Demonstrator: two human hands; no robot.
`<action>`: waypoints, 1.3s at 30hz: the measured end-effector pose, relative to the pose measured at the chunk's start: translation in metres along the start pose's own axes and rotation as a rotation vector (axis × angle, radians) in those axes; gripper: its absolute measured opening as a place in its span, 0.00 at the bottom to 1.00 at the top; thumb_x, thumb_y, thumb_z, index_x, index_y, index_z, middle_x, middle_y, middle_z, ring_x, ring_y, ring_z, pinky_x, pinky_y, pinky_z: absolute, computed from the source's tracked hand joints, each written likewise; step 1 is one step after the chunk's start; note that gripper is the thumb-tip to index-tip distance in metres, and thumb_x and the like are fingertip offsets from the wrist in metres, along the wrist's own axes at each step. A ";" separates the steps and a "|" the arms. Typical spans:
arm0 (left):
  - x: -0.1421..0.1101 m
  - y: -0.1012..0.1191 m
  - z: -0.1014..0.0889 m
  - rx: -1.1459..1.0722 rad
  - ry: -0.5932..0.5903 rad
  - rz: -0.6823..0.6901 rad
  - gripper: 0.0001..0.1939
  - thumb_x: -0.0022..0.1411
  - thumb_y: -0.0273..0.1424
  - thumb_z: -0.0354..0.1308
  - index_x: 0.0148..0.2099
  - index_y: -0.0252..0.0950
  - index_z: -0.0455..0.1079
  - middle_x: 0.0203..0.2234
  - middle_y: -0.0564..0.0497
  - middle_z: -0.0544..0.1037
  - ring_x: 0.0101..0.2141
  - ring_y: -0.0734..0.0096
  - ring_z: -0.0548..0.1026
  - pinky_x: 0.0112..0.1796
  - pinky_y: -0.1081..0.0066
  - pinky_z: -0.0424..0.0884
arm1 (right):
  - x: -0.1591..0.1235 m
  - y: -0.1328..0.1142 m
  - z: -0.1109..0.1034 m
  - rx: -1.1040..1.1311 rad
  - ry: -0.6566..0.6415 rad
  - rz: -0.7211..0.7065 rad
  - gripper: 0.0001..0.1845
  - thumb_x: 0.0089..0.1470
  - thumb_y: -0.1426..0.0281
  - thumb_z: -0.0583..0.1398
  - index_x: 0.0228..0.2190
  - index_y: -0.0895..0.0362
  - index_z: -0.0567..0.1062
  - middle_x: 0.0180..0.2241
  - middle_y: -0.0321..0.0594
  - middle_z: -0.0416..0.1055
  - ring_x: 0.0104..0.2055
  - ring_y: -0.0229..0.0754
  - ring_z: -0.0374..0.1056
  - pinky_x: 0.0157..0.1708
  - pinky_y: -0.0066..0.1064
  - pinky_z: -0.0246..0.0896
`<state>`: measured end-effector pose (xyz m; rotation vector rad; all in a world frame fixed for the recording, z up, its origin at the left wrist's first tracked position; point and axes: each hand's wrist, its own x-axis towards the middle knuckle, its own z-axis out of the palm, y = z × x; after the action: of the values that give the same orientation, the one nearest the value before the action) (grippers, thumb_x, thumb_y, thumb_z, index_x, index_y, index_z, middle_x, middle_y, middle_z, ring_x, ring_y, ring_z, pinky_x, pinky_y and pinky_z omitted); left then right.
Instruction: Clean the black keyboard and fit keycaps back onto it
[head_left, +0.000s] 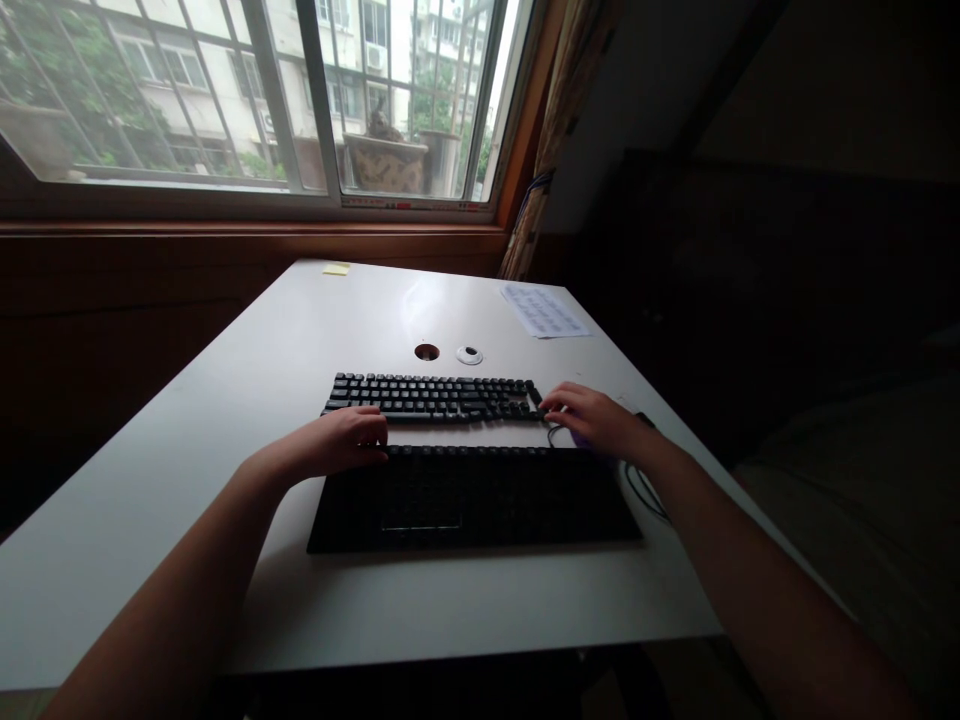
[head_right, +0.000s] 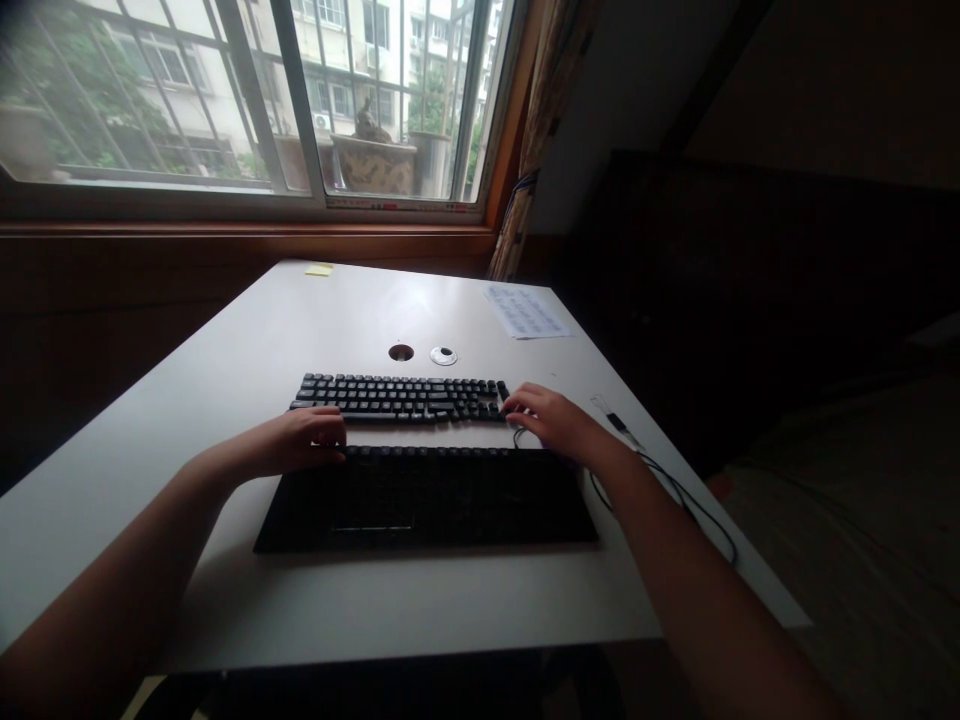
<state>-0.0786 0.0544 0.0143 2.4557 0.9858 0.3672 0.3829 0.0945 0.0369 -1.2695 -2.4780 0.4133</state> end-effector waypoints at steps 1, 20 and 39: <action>0.000 -0.001 0.000 0.000 -0.001 -0.006 0.10 0.67 0.39 0.60 0.40 0.36 0.72 0.36 0.49 0.73 0.32 0.70 0.70 0.32 0.72 0.66 | -0.010 -0.001 0.001 0.008 -0.023 0.006 0.13 0.63 0.62 0.58 0.43 0.53 0.79 0.43 0.45 0.76 0.43 0.45 0.72 0.47 0.39 0.69; -0.001 0.001 -0.001 0.036 0.017 0.027 0.11 0.67 0.39 0.60 0.40 0.36 0.75 0.35 0.49 0.74 0.32 0.70 0.71 0.32 0.72 0.66 | -0.050 -0.017 0.023 -0.123 -0.039 0.035 0.09 0.63 0.68 0.59 0.41 0.52 0.80 0.44 0.44 0.77 0.47 0.48 0.74 0.50 0.41 0.70; -0.001 0.002 -0.001 0.026 0.027 0.046 0.13 0.68 0.41 0.59 0.40 0.36 0.75 0.35 0.48 0.74 0.32 0.70 0.71 0.32 0.72 0.67 | -0.052 -0.028 0.028 -0.272 0.000 0.041 0.10 0.64 0.69 0.58 0.41 0.50 0.81 0.44 0.42 0.79 0.47 0.49 0.75 0.48 0.41 0.71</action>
<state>-0.0786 0.0534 0.0159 2.5070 0.9519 0.4057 0.3800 0.0330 0.0148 -1.4225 -2.5783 0.0862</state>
